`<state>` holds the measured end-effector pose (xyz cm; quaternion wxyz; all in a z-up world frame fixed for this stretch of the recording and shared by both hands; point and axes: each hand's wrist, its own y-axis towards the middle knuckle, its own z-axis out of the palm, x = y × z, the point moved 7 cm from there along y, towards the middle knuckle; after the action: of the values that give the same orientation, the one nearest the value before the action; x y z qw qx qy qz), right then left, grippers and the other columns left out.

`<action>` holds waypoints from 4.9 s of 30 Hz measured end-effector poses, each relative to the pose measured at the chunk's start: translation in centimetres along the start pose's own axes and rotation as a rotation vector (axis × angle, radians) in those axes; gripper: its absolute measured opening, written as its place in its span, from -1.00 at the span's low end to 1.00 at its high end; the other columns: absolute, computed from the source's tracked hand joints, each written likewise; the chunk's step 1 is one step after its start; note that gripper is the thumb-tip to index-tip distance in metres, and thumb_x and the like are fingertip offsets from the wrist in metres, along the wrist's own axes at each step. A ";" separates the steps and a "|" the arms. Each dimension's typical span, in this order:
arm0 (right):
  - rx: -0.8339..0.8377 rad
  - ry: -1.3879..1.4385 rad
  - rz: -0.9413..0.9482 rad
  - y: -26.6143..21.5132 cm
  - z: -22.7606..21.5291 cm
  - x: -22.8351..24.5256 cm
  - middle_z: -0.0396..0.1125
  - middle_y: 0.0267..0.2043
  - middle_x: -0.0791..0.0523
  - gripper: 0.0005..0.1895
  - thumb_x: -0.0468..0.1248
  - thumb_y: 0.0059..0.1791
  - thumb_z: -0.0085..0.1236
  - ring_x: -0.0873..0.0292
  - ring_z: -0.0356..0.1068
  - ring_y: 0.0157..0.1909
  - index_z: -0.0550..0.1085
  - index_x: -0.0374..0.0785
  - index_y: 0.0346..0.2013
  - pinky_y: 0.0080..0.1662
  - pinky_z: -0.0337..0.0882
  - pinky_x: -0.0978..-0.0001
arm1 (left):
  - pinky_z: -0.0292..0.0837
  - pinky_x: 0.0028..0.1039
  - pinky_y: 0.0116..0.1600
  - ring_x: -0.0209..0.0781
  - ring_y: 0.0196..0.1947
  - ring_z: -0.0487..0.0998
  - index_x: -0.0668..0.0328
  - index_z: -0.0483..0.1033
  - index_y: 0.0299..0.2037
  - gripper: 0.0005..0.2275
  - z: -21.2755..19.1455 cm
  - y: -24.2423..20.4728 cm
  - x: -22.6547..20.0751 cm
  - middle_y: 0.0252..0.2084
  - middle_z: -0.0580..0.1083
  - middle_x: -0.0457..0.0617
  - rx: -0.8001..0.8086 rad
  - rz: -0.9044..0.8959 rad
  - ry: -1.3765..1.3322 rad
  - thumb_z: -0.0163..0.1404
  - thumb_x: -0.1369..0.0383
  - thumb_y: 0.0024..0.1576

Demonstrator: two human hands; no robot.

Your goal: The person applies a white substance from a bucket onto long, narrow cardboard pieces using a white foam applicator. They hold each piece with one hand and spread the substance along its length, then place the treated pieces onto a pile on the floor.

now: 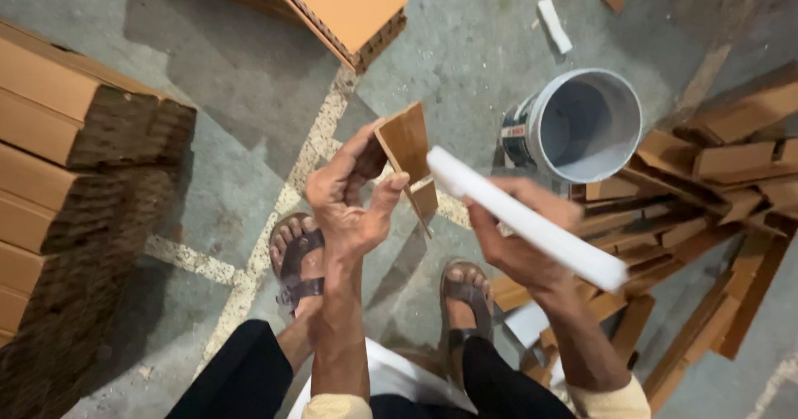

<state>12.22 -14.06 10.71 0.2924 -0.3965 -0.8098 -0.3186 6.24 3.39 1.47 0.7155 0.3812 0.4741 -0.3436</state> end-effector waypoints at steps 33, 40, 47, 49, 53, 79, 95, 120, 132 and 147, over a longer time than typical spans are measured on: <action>-0.162 -0.070 0.503 -8.1 -4.6 -17.0 0.52 -0.22 0.06 -0.70 -0.32 0.03 0.37 0.26 0.56 -0.27 0.50 -0.38 -0.03 -0.29 0.62 0.47 | 0.43 -0.66 -0.23 -0.46 -0.27 0.53 0.40 0.38 0.20 -0.57 2.3 -16.3 32.3 -0.11 0.55 -0.09 0.055 -0.911 -0.491 -0.10 0.12 0.36; 0.024 -0.463 0.049 -1.9 -8.5 -21.6 0.53 -0.23 0.00 -0.87 -0.37 0.07 0.29 0.18 0.53 -0.29 0.61 -0.33 -0.10 -0.23 0.54 0.39 | 0.58 -0.49 -0.04 -0.27 -0.10 0.61 0.37 0.47 0.11 -0.63 2.3 -17.4 31.1 -0.02 0.55 0.02 -0.072 -0.997 -0.720 -0.17 0.18 0.36; 0.382 -0.697 0.211 -0.1 -2.5 -34.6 0.54 -0.29 -0.04 -0.74 -0.36 -0.19 0.22 0.03 0.55 -0.32 0.63 -0.27 -0.21 -0.20 0.56 0.29 | 0.54 -0.43 0.04 -0.19 -0.02 0.59 0.40 0.44 0.21 -0.66 3.2 -16.1 27.1 0.07 0.54 0.07 -0.021 -0.989 -0.741 -0.15 0.31 0.35; 0.393 -0.656 0.225 0.3 -1.8 -35.5 0.52 -0.27 -0.11 -0.62 -0.32 -0.30 0.33 -0.06 0.53 -0.26 0.60 -0.34 -0.20 -0.16 0.53 0.26 | 0.54 -0.40 0.10 -0.18 0.02 0.58 0.44 0.42 0.21 -0.68 3.0 -15.8 26.6 0.10 0.51 0.09 0.005 -0.990 -0.692 -0.11 0.34 0.36; 0.688 -0.643 0.692 -0.3 -3.1 -35.5 0.50 -0.18 -0.08 -0.53 -0.33 -0.33 0.46 0.03 0.47 -0.22 0.60 -0.30 -0.14 -0.14 0.43 0.28 | 0.57 -0.35 0.09 -0.14 0.02 0.59 0.36 0.37 0.13 -0.69 2.7 -15.6 26.1 0.08 0.52 0.07 -0.029 -1.032 -0.798 -0.15 0.25 0.36; 0.314 0.008 0.170 2.3 4.2 -16.5 0.53 -0.35 0.01 -0.82 -0.33 0.03 0.21 0.20 0.55 -0.33 0.59 -0.41 -0.15 -0.26 0.56 0.40 | 0.62 -0.46 -0.15 -0.26 -0.23 0.65 0.35 0.58 0.07 -0.63 0.5 -14.1 24.8 -0.14 0.63 0.01 0.058 -1.118 -0.329 0.13 0.25 0.13; 0.437 -0.216 0.184 5.5 13.7 -26.6 0.48 -0.23 -0.20 -0.76 -0.49 -0.10 0.14 -0.24 0.51 -0.15 0.56 -0.42 -0.13 -0.12 0.46 0.05 | 0.61 -0.45 -0.18 -0.25 -0.28 0.65 0.41 0.61 0.01 -0.65 -0.6 -14.1 25.7 -0.18 0.63 0.03 -0.039 -1.087 -0.329 0.21 0.33 0.09; 0.295 -0.292 0.183 4.9 13.1 -29.5 0.48 -0.23 -0.25 -0.82 -0.51 -0.03 0.09 -0.24 0.52 -0.17 0.53 -0.50 -0.15 -0.09 0.46 0.02 | 0.57 -0.45 -0.22 -0.27 -0.33 0.64 0.38 0.62 -0.02 -0.67 -0.8 -13.5 25.6 -0.25 0.63 0.03 -0.097 -1.087 -0.298 0.20 0.30 0.09; 0.409 -0.078 0.503 1.0 9.4 -24.0 0.52 -0.26 -0.09 -0.79 -0.47 0.03 0.00 0.14 0.54 -0.38 0.55 -0.46 -0.11 -0.34 0.50 0.27 | 0.61 -0.47 -0.18 -0.23 -0.33 0.66 0.42 0.60 0.01 -0.64 -1.1 -13.7 25.9 -0.24 0.64 0.06 -0.133 -1.091 -0.344 0.19 0.29 0.09; 0.445 -0.178 0.270 2.6 13.5 -25.8 0.52 -0.22 -0.11 -0.80 -0.46 -0.04 0.17 -0.04 0.56 -0.20 0.58 -0.38 -0.12 -0.16 0.48 0.19 | 0.61 -0.46 -0.25 -0.26 -0.30 0.62 0.48 0.61 -0.01 -0.65 -0.6 -13.1 26.0 -0.24 0.60 0.02 -0.174 -1.046 -0.294 0.25 0.35 0.08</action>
<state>24.63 -14.48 -15.73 0.3401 -0.4533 -0.8221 -0.0548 3.03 -5.69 -26.00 0.5370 -0.0178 0.5222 -0.6623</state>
